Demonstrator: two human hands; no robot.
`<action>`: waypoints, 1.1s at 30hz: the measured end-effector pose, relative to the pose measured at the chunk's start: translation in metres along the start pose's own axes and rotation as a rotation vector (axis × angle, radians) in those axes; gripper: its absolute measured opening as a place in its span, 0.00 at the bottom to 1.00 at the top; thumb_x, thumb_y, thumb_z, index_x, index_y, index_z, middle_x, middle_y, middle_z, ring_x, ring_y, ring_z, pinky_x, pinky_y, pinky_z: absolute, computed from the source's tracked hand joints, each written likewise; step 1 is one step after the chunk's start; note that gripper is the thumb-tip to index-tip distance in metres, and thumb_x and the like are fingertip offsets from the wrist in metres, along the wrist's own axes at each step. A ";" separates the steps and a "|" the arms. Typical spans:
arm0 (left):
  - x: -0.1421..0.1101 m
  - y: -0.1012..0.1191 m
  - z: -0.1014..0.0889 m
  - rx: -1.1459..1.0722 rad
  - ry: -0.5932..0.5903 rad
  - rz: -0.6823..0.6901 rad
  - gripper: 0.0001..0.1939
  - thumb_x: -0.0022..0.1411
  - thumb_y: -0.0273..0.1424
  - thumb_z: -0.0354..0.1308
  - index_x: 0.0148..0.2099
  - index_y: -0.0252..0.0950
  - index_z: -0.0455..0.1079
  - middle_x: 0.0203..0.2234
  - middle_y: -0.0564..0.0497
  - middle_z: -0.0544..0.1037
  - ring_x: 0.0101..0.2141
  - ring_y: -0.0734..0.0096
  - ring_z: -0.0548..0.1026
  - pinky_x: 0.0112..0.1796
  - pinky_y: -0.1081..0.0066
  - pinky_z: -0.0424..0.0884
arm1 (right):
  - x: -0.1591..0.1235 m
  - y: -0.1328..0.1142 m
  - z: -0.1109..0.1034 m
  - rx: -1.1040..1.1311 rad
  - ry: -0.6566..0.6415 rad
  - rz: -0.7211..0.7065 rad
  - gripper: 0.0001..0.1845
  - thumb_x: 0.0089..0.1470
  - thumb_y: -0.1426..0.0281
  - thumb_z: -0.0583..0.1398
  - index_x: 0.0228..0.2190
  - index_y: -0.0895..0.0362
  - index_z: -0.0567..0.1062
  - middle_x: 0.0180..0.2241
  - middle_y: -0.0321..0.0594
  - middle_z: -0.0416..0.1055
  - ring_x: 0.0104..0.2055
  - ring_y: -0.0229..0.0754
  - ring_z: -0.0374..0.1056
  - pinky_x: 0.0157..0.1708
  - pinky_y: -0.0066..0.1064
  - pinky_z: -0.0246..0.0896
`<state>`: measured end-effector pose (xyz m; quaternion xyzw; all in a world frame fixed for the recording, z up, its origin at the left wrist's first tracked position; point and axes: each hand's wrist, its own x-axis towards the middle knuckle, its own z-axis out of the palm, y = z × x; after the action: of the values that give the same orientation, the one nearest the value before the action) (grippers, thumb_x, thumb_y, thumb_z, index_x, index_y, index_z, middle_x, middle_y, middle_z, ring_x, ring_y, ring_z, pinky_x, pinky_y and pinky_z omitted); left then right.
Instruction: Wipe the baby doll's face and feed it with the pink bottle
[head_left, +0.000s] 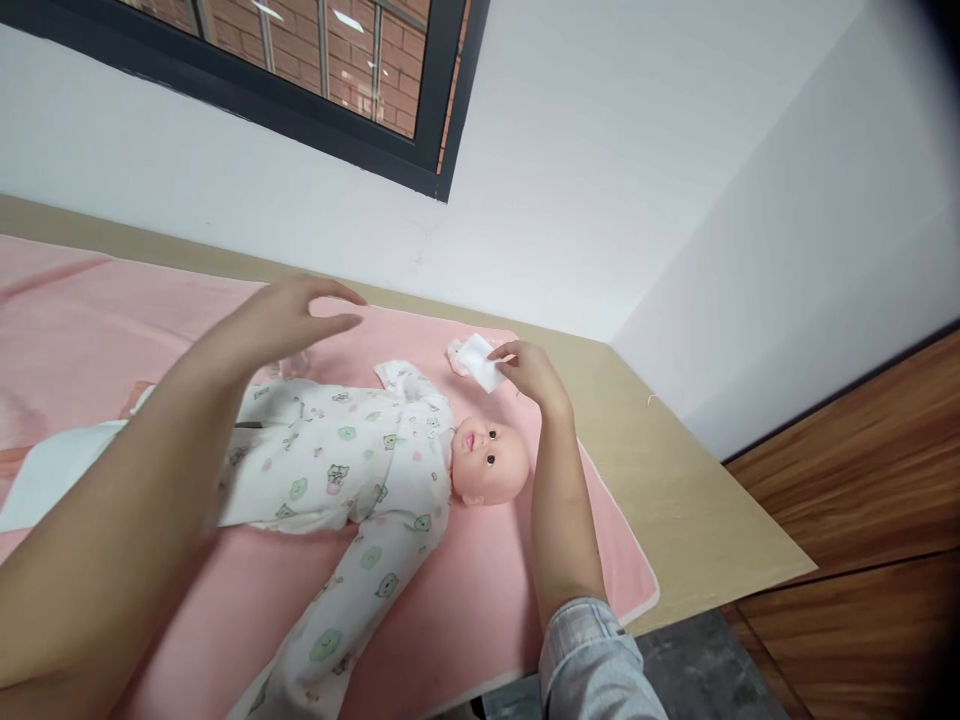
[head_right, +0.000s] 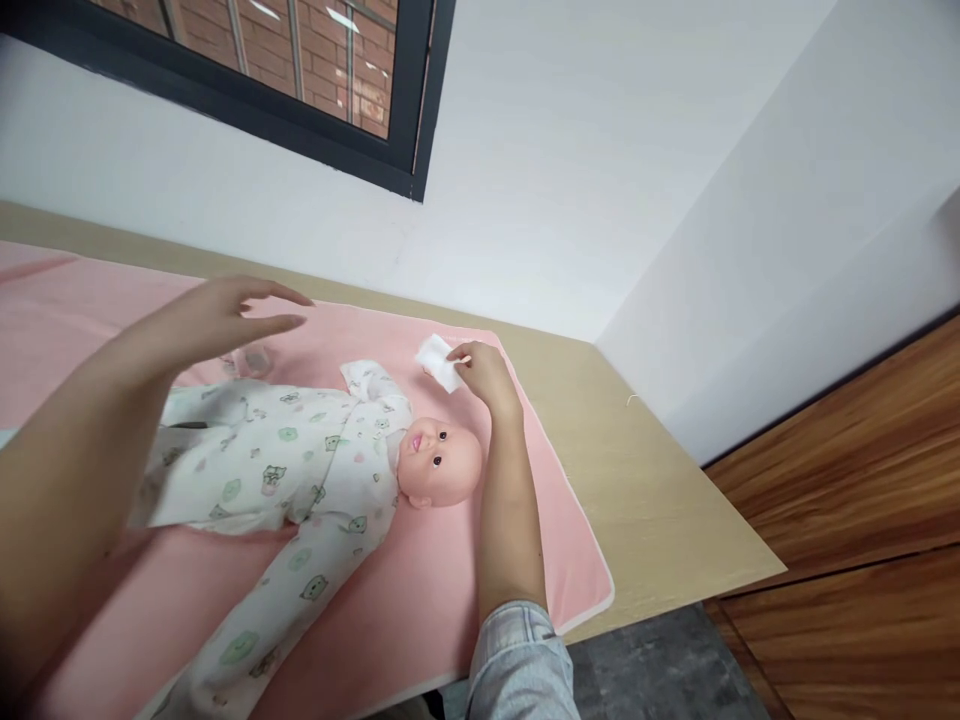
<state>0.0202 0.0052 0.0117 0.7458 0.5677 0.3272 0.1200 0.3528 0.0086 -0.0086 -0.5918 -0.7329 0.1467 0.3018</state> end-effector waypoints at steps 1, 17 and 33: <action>0.000 -0.006 -0.007 -0.015 0.030 -0.036 0.22 0.62 0.46 0.58 0.53 0.40 0.75 0.54 0.51 0.75 0.54 0.52 0.70 0.57 0.55 0.64 | 0.004 0.009 0.000 0.003 0.010 0.043 0.17 0.50 0.81 0.57 0.37 0.57 0.81 0.44 0.42 0.77 0.37 0.40 0.72 0.50 0.40 0.68; -0.003 -0.071 -0.045 -0.017 0.140 -0.375 0.26 0.63 0.48 0.58 0.55 0.35 0.71 0.54 0.46 0.73 0.51 0.52 0.70 0.55 0.51 0.64 | 0.065 0.064 0.048 0.738 -0.055 0.217 0.29 0.52 0.77 0.60 0.57 0.59 0.69 0.54 0.46 0.72 0.41 0.35 0.75 0.49 0.31 0.71; 0.012 -0.122 -0.023 0.103 -0.089 -0.360 0.42 0.58 0.38 0.58 0.71 0.34 0.50 0.59 0.40 0.68 0.50 0.52 0.70 0.50 0.56 0.67 | 0.043 0.099 0.044 0.484 0.408 0.178 0.18 0.53 0.73 0.50 0.41 0.60 0.75 0.51 0.46 0.74 0.32 0.36 0.71 0.45 0.34 0.69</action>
<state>-0.0862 0.0516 -0.0335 0.6511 0.7022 0.2375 0.1634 0.3975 0.0814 -0.0877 -0.5818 -0.5467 0.2207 0.5602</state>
